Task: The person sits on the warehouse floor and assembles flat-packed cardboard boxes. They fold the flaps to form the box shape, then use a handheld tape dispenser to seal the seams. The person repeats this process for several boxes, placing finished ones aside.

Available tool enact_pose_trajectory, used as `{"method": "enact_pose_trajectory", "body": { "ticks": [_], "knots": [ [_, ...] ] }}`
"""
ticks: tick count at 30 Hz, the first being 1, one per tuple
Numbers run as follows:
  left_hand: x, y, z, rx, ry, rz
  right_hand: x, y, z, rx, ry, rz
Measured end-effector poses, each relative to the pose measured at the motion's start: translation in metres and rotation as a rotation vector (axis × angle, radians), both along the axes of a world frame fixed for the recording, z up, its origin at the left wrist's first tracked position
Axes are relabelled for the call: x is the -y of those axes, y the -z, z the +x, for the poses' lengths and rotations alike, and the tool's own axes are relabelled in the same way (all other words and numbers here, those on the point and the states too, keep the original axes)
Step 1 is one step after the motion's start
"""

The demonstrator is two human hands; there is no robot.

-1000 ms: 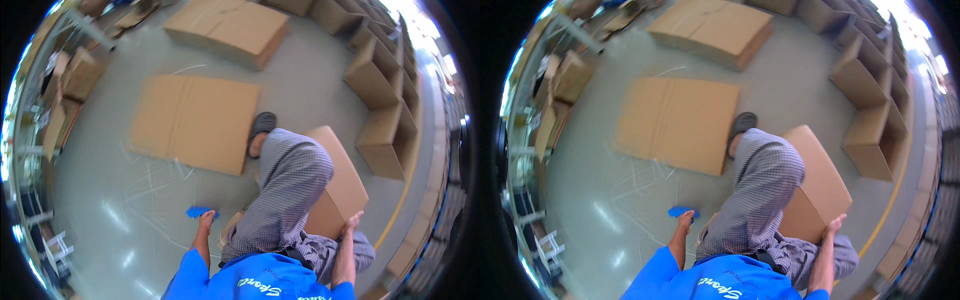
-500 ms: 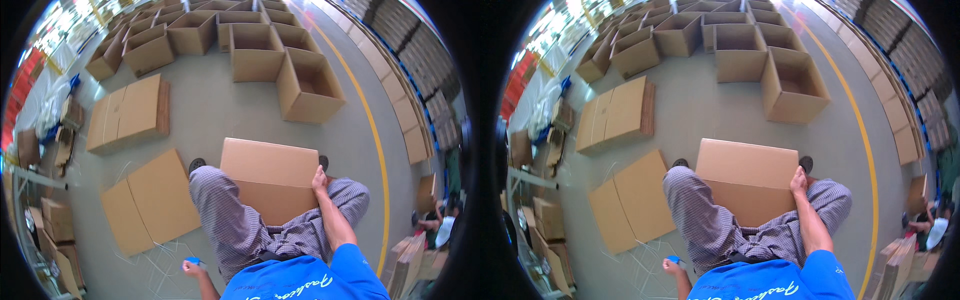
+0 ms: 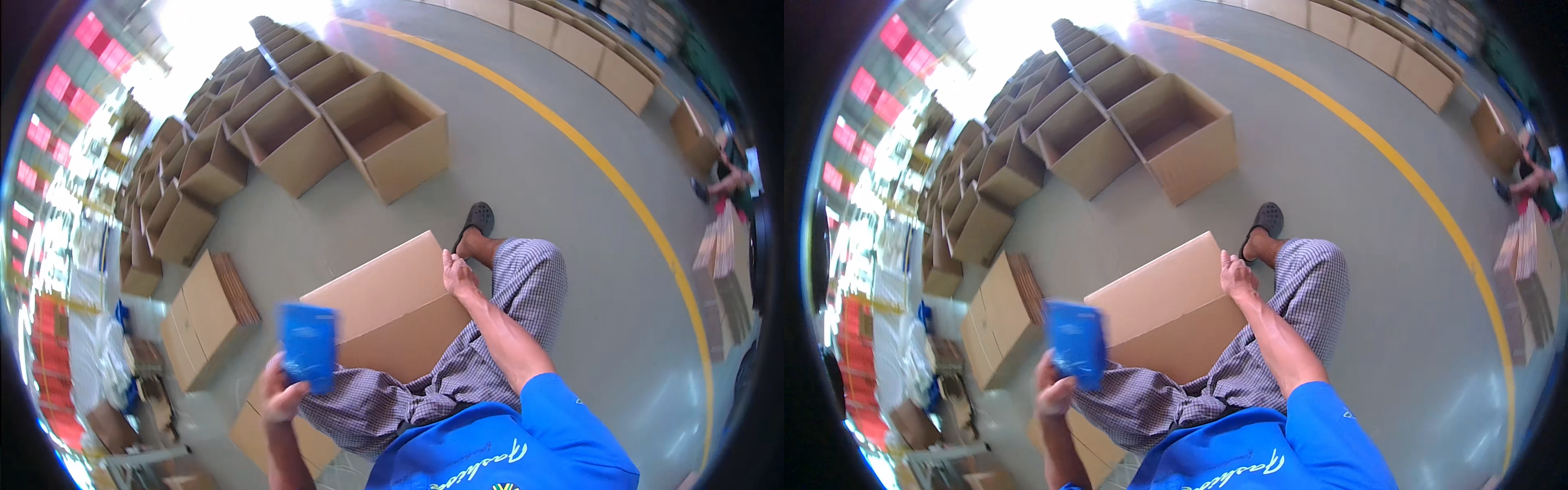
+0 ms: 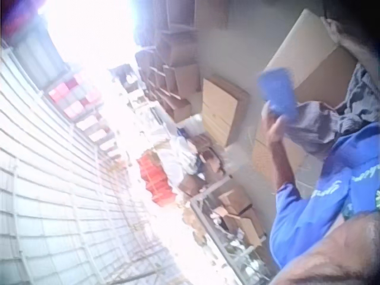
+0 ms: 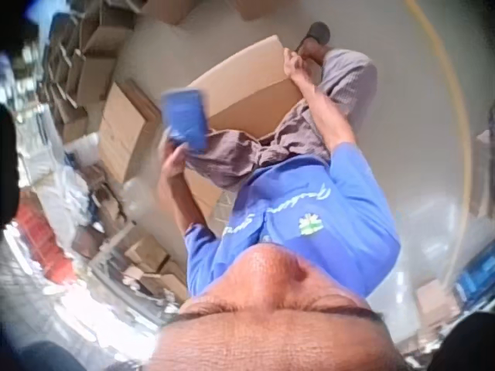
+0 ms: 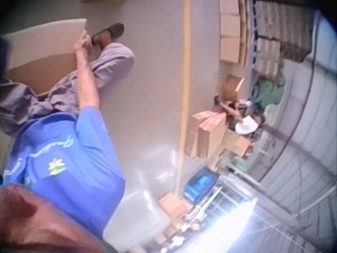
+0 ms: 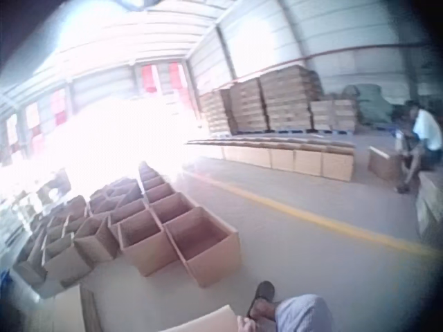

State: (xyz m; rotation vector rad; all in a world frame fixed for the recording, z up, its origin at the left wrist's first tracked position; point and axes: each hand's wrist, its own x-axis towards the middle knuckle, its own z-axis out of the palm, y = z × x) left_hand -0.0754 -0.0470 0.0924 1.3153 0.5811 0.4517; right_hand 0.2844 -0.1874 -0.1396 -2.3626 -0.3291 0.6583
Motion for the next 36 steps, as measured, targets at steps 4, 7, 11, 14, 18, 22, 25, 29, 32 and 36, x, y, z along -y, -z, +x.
{"method": "enact_pose_trajectory", "body": {
  "ticks": [4,7,11,14,18,22,25,29,32,36],
  "knots": [
    [-0.024,0.085,0.117,-0.301,0.422,-0.066,0.002,0.007,0.004,0.019,0.003,0.01],
    [-0.035,0.124,0.161,-0.402,0.601,-0.016,0.0,0.006,0.003,-0.023,0.005,0.033],
    [-0.045,0.153,0.173,-0.477,0.65,-0.007,0.0,0.02,0.002,-0.129,-0.025,0.06],
    [-0.041,0.15,0.176,-0.467,0.641,-0.038,0.003,0.034,0.013,-0.181,-0.044,0.181],
    [-0.046,0.149,0.174,-0.47,0.653,-0.019,0.011,0.037,-0.003,0.279,0.14,0.503],
    [-0.037,0.14,0.173,-0.448,0.621,-0.059,0.034,-0.024,-0.036,0.242,0.253,0.654],
    [-0.043,0.142,0.172,-0.441,0.649,-0.015,0.058,-0.028,-0.051,-1.1,0.294,0.748],
    [-0.042,0.137,0.172,-0.467,0.675,0.01,0.048,-0.025,-0.058,-1.298,0.26,0.813],
    [-0.038,0.131,0.175,-0.491,0.702,0.042,0.032,-0.017,-0.058,-1.153,0.225,0.86],
    [-0.036,0.133,0.174,-0.508,0.681,0.142,0.03,-0.008,-0.057,-1.093,0.245,0.852]
  ]
}}
